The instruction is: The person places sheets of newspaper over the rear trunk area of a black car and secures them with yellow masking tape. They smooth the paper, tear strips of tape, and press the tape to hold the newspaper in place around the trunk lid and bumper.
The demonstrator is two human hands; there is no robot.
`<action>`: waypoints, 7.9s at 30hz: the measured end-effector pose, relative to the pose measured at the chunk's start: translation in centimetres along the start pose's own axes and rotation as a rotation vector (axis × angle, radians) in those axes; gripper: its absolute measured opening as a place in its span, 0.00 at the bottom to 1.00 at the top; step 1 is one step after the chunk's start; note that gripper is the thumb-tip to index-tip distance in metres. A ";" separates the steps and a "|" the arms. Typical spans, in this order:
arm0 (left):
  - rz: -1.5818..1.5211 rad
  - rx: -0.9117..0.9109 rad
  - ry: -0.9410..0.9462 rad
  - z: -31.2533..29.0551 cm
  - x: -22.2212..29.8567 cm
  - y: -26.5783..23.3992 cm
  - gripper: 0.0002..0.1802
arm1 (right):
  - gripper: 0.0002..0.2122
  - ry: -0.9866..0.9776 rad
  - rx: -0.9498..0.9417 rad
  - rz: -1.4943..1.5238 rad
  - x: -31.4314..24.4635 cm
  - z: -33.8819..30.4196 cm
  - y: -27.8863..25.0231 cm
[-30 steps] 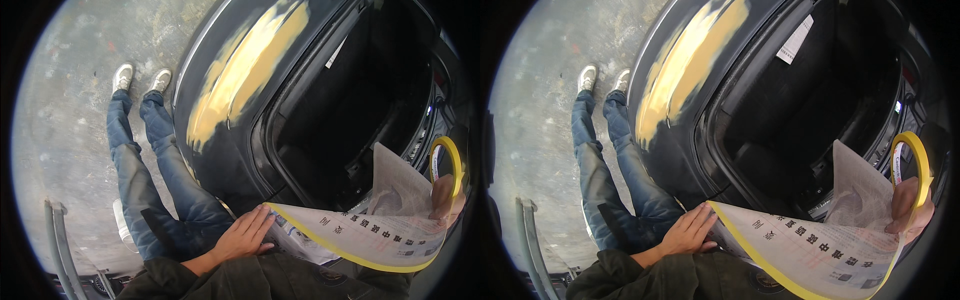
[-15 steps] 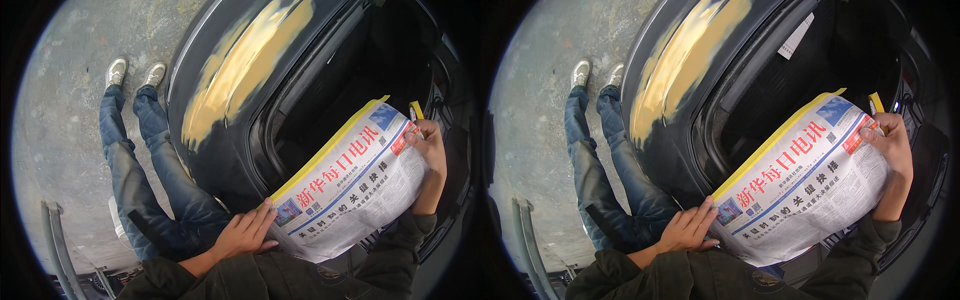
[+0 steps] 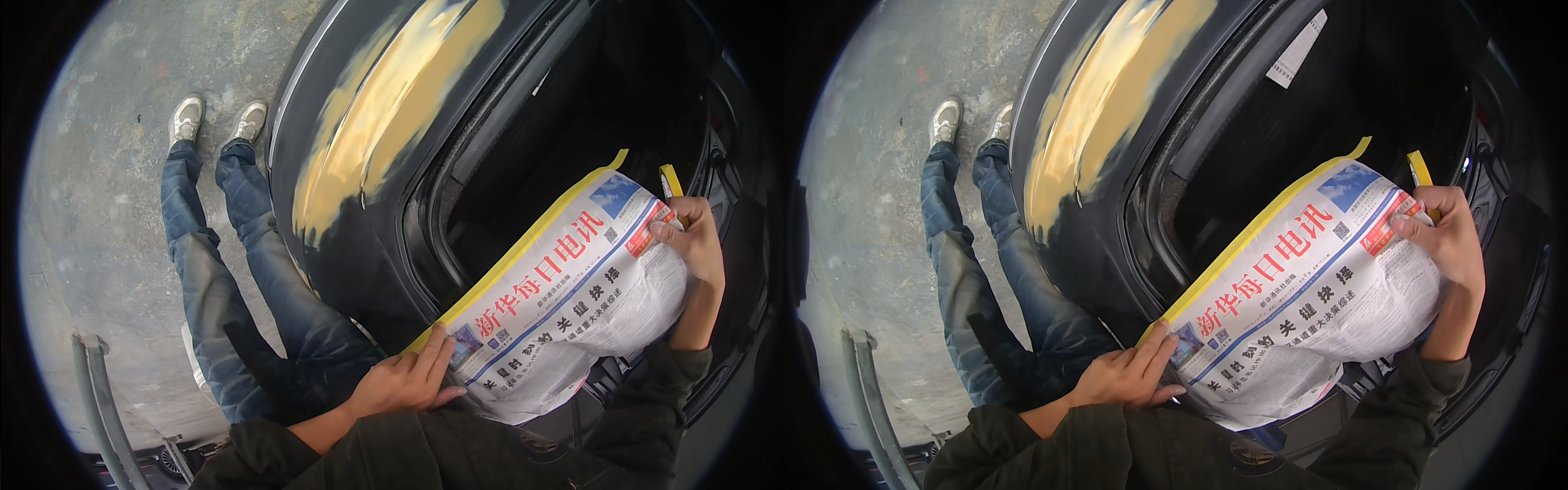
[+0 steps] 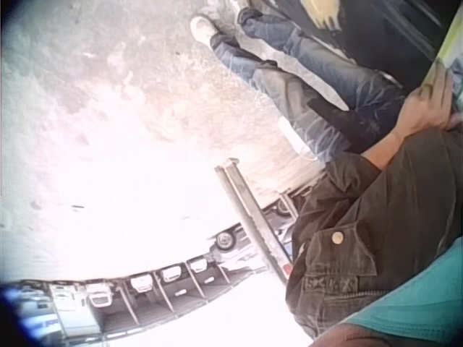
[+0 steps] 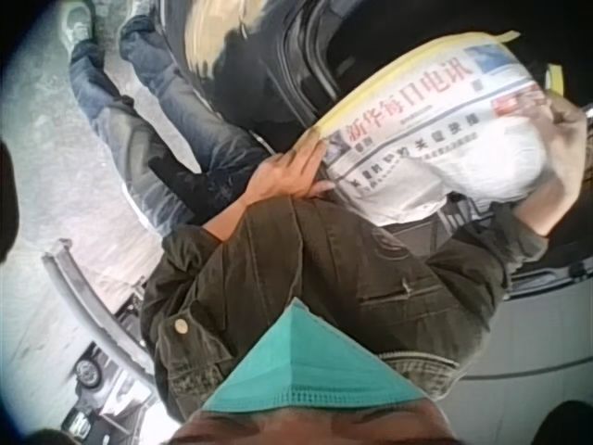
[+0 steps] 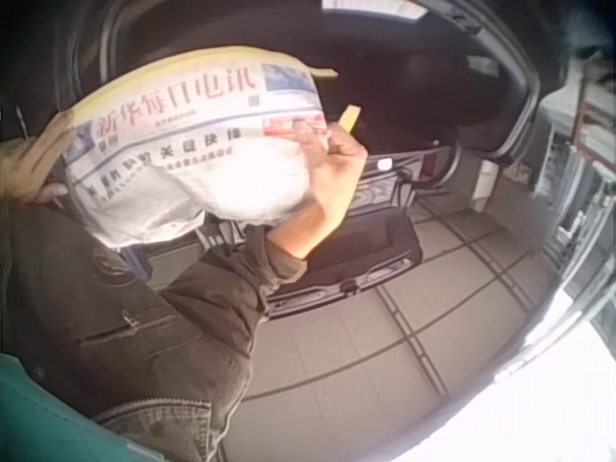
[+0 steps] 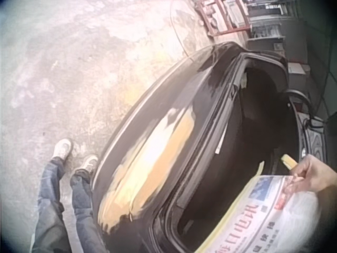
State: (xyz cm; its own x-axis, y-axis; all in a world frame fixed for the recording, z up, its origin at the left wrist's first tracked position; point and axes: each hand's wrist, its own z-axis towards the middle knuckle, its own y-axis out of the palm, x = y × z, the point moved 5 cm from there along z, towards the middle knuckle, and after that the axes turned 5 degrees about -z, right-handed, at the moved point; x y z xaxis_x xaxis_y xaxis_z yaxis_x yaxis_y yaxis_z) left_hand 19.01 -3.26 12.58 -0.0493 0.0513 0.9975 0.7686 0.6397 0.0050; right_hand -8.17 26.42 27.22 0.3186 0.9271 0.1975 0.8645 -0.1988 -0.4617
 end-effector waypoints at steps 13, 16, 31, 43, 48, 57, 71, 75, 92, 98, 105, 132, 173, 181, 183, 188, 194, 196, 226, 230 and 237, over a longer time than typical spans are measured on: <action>-0.007 0.005 0.001 0.7 0.1 0.8 0.35 | 0.14 0.021 0.019 0.082 -0.2 -1.5 1.1; -0.003 0.023 0.024 0.4 0.0 0.6 0.35 | 0.14 0.025 0.025 0.042 -1.1 -2.4 0.3; -0.048 -0.012 -0.019 1.1 0.0 0.2 0.36 | 0.14 0.015 0.010 0.054 -1.1 -2.4 0.9; -0.068 -0.019 -0.069 1.1 -0.3 0.8 0.36 | 0.13 0.011 0.032 0.076 -1.5 -3.1 1.4; -0.083 -0.039 -0.072 1.0 -0.3 1.1 0.36 | 0.13 -0.051 0.083 0.069 -1.5 -3.6 1.2; 0.029 -0.120 -0.045 1.2 0.3 1.1 0.39 | 0.16 -0.113 0.080 0.058 -3.6 -4.2 1.3; 0.047 -0.105 -0.056 1.9 0.8 0.8 0.42 | 0.16 -0.118 0.065 0.009 -3.6 -3.9 1.4; 0.047 -0.049 -0.050 0.5 0.3 -0.5 0.36 | 0.14 -0.115 0.096 0.035 -3.5 -4.0 1.7; -0.029 -0.082 -0.098 2.9 -1.2 -0.4 0.14 | 0.13 -0.186 0.058 0.061 -3.7 -3.0 2.1; -0.014 0.040 -0.076 0.6 0.0 0.6 0.22 | 0.12 -0.191 0.018 0.014 -4.8 -2.6 1.8; -0.099 -0.140 -0.122 1.6 0.3 1.3 0.33 | 0.13 -0.164 0.009 0.049 -4.5 -3.6 1.9; -0.031 -0.108 -0.098 2.4 0.3 1.0 0.25 | 0.17 -0.807 -0.202 -0.068 -10.1 -9.7 3.3; 0.254 -0.234 0.072 11.5 3.8 -2.8 0.18 | 0.01 0.193 1.373 0.218 9.5 -47.5 5.8; 0.131 -0.355 0.586 7.0 27.4 4.1 0.10 | 0.09 0.822 1.388 0.919 19.6 -56.3 37.7; 0.152 -0.582 0.799 4.4 32.7 9.0 0.12 | 0.08 0.797 1.372 1.052 21.4 -54.9 45.0; 0.185 -1.079 1.102 -5.3 37.4 19.8 0.10 | 0.20 0.589 1.155 1.313 27.8 -45.8 59.8; 0.226 -1.393 0.897 -13.3 35.5 27.0 0.09 | 0.18 0.156 0.995 1.327 33.9 -35.3 61.6; 0.258 -1.427 0.767 -15.1 34.7 28.0 0.09 | 0.14 -0.061 0.927 1.271 35.1 -36.8 59.6; 1.353 -0.839 1.134 0.1 27.8 38.7 0.37 | 0.09 0.675 1.641 1.574 22.7 -34.9 68.9; 1.460 -0.994 1.290 -0.1 29.2 42.3 0.43 | 0.09 0.587 1.180 1.903 8.1 -22.3 79.3; 1.629 -1.333 1.417 0.1 31.8 45.6 0.20 | 0.09 0.549 1.154 2.025 6.5 -16.1 72.9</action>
State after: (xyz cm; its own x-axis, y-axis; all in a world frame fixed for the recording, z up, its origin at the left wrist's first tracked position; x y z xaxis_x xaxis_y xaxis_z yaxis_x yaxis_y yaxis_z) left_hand 52.45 27.67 44.55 0.4796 -0.8400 -0.2537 -0.3781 0.0630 -0.9236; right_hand 63.19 12.81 8.75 0.3428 -0.2839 -0.8955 -0.9355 -0.0166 -0.3529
